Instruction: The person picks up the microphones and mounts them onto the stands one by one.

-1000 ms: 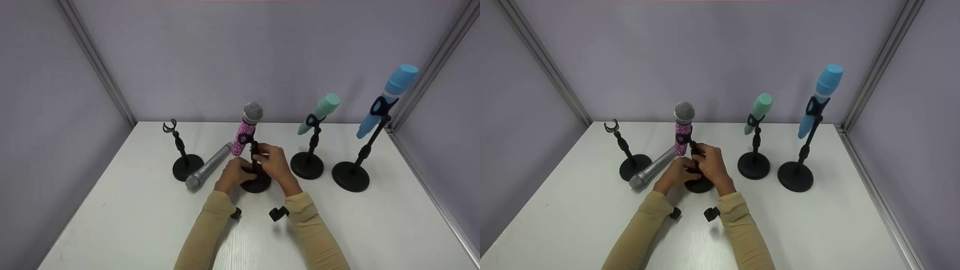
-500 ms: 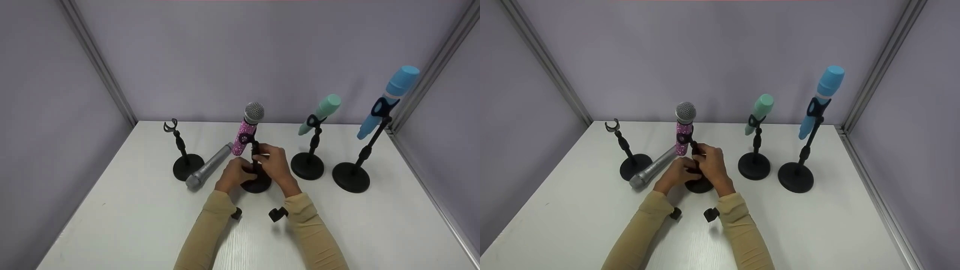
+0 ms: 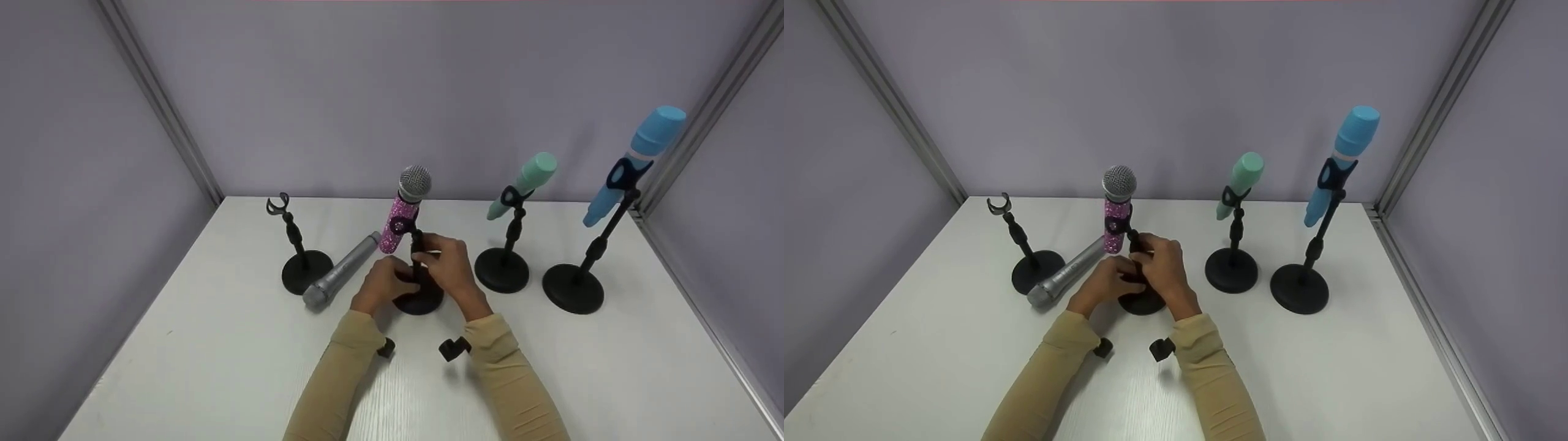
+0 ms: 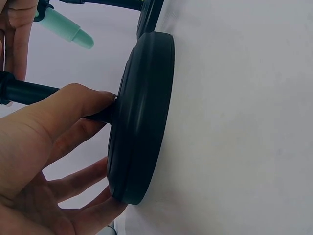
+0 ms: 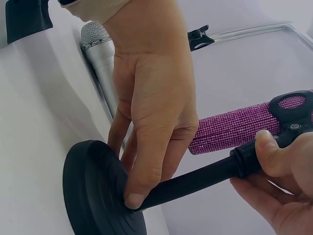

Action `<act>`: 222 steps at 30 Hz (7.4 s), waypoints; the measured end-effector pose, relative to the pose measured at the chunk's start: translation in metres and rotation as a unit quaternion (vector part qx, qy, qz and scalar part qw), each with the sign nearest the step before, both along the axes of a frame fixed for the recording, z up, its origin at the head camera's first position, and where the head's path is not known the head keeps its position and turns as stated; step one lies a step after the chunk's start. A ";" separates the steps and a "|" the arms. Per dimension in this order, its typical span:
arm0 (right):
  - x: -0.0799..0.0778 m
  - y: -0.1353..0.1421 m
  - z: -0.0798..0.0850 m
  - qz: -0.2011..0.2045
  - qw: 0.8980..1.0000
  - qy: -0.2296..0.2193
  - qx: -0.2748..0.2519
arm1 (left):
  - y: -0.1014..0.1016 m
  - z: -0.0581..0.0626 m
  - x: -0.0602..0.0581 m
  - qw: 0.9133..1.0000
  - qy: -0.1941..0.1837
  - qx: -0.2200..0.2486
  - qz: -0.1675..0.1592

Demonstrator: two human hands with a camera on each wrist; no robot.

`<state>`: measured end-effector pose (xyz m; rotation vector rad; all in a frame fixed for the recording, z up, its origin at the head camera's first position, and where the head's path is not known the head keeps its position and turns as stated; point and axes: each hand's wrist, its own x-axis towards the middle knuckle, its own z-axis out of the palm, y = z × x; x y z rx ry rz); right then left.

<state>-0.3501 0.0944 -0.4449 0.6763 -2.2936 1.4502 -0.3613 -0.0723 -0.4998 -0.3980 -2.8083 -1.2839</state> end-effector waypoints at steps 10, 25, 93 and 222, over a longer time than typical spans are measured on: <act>-0.001 0.000 -0.001 0.002 1.000 0.000 0.002 | 0.000 0.000 -0.001 1.000 0.006 0.003 -0.013; -0.001 0.012 -0.003 0.044 0.997 -0.056 0.004 | -0.002 0.004 0.000 0.999 0.008 -0.004 -0.034; -0.023 0.055 -0.037 0.041 0.950 -0.177 0.253 | 0.003 0.014 0.003 0.998 -0.058 -0.023 -0.015; 0.044 0.057 0.032 0.050 0.940 -0.106 0.319 | -0.151 0.047 0.048 0.982 0.013 -0.033 0.185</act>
